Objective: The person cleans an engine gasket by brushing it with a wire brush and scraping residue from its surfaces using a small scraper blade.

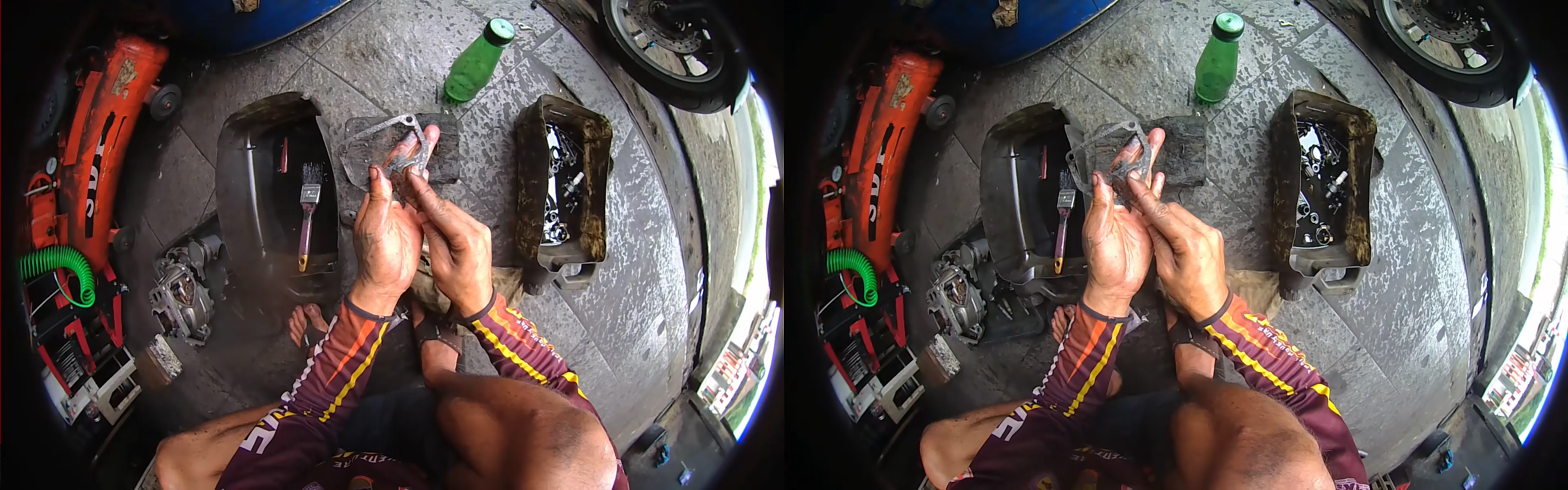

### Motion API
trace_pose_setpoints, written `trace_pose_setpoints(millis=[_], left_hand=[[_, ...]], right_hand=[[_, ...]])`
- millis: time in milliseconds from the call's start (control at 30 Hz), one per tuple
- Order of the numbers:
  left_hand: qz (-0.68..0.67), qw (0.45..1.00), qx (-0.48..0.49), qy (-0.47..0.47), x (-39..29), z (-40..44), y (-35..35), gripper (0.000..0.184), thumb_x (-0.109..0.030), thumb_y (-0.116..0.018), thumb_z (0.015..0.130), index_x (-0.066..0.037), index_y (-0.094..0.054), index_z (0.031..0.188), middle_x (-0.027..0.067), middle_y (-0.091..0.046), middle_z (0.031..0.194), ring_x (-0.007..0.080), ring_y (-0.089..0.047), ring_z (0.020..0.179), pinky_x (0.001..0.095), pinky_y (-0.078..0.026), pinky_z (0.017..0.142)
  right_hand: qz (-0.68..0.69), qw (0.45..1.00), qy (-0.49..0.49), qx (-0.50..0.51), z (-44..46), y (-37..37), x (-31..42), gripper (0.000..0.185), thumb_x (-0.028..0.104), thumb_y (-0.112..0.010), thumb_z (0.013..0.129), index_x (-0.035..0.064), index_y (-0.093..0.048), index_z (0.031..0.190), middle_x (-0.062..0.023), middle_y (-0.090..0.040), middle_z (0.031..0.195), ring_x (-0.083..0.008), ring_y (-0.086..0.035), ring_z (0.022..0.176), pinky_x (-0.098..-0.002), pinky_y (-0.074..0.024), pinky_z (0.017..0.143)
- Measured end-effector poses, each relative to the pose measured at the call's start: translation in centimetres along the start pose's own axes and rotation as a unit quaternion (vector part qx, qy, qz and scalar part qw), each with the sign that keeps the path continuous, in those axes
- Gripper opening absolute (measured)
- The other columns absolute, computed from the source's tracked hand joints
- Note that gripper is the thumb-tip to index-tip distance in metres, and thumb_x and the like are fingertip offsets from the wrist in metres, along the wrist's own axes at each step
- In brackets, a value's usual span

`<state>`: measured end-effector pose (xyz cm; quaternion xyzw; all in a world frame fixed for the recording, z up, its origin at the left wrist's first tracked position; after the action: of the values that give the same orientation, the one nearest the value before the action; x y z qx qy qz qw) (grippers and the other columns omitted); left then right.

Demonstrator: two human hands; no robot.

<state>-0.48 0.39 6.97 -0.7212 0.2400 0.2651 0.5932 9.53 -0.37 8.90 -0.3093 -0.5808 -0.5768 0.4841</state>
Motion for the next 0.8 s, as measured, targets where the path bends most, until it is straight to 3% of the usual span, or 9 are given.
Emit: trace_pose_setpoints(millis=[67,233,300,333,433,467,600,733,800], left_hand=[[0.000,1.000,0.001,-0.008,-0.9,0.2,-0.3,0.053,-0.042,-0.030,0.106,-0.004,-0.043,0.141,0.0224,-0.030,0.156,0.0284,-0.023,0.148,0.0417,-0.016,0.120],[0.008,0.999,0.023,-0.048,-7.0,3.2,-0.9,0.054,-0.038,-0.027,0.108,0.001,-0.040,0.142,0.0209,-0.039,0.151,0.0257,-0.038,0.140,0.0379,-0.029,0.115],[0.102,0.990,0.070,-0.060,-11.3,5.4,-0.5,0.052,-0.038,-0.025,0.108,-0.002,-0.042,0.140,0.0235,-0.038,0.151,0.0325,-0.034,0.143,0.0453,-0.029,0.117],[0.200,0.973,0.077,-0.084,-14.1,6.4,-0.2,0.052,-0.040,-0.026,0.108,-0.002,-0.047,0.137,0.0227,-0.050,0.142,0.0295,-0.047,0.135,0.0416,-0.037,0.111],[0.471,0.880,0.066,-0.014,-21.4,5.8,2.7,0.054,-0.045,-0.030,0.107,-0.003,-0.055,0.128,0.0147,-0.067,0.118,0.0191,-0.061,0.114,0.0329,-0.046,0.093],[0.520,0.852,0.053,0.026,-22.9,4.6,4.3,0.049,-0.044,-0.035,0.106,-0.003,-0.056,0.123,0.0130,-0.069,0.111,0.0172,-0.065,0.103,0.0291,-0.050,0.084],[0.595,0.779,-0.020,0.195,-25.5,-1.7,8.2,0.029,-0.033,-0.051,0.103,-0.005,-0.058,0.111,0.0081,-0.071,0.093,0.0107,-0.068,0.077,0.0234,-0.049,0.061],[0.635,0.748,0.060,0.180,-25.4,-3.8,9.8,0.024,-0.025,-0.064,0.095,-0.002,-0.063,0.105,0.0082,-0.072,0.087,0.0129,-0.067,0.073,0.0287,-0.052,0.064],[0.706,0.695,0.050,0.126,-23.6,-4.0,11.8,0.029,-0.023,-0.070,0.089,0.000,-0.064,0.106,0.0130,-0.068,0.069,0.0214,-0.068,0.064,0.0336,-0.053,0.061]], right_hand=[[-0.014,0.998,-0.020,0.054,0.6,-0.6,0.0,0.051,-0.007,-0.058,0.084,0.0064,-0.059,0.133,-0.0194,-0.068,0.114,-0.0314,-0.070,0.095,-0.0345,-0.0544,0.082],[0.013,0.993,0.092,0.072,5.8,-2.5,2.9,0.053,-0.004,-0.060,0.085,0.0090,-0.056,0.136,-0.0161,-0.064,0.125,-0.0322,-0.068,0.104,-0.0346,-0.0544,0.083],[0.023,0.987,0.129,0.090,8.2,-3.0,5.3,0.050,-0.001,-0.059,0.088,0.0094,-0.055,0.137,-0.0154,-0.069,0.097,-0.0247,-0.070,0.079,-0.0333,-0.0536,0.071],[0.029,0.985,0.129,0.115,9.1,-2.9,6.4,0.048,0.000,-0.059,0.090,0.0095,-0.055,0.137,-0.0141,-0.069,0.084,-0.0211,-0.068,0.068,-0.0328,-0.0527,0.066],[-0.011,0.971,0.165,0.174,10.3,-2.1,9.2,0.034,0.007,-0.055,0.097,0.0055,-0.058,0.131,-0.0079,-0.062,0.067,-0.0152,-0.061,0.056,-0.0306,-0.0484,0.057],[-0.004,0.971,0.089,0.220,10.6,-1.8,10.0,0.024,0.010,-0.058,0.093,0.0052,-0.059,0.117,-0.0209,-0.066,0.076,-0.0394,-0.067,0.073,-0.0445,-0.0519,0.063],[-0.122,0.930,0.208,0.278,11.3,-3.0,11.1,0.025,0.004,-0.057,0.089,0.0033,-0.049,0.112,-0.0197,-0.063,0.069,-0.0435,-0.063,0.069,-0.0499,-0.0487,0.060],[-0.258,0.856,0.280,0.349,10.7,-4.7,13.2,0.033,0.002,-0.058,0.082,0.0017,-0.046,0.113,-0.0212,-0.065,0.084,-0.0421,-0.065,0.073,-0.0514,-0.0508,0.062],[-0.307,0.826,0.279,0.381,10.9,-5.6,13.3,0.031,0.004,-0.058,0.083,0.0023,-0.047,0.112,-0.0201,-0.065,0.084,-0.0410,-0.066,0.074,-0.0510,-0.0517,0.062]])
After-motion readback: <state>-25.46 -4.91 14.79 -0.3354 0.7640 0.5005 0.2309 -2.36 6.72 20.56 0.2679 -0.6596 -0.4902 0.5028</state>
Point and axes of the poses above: each hand's wrist, its own z-axis towards the middle knuckle, its own y-axis out of the back of the hand, x = y × z, the point moved 5 cm from there along z, towards the middle knuckle
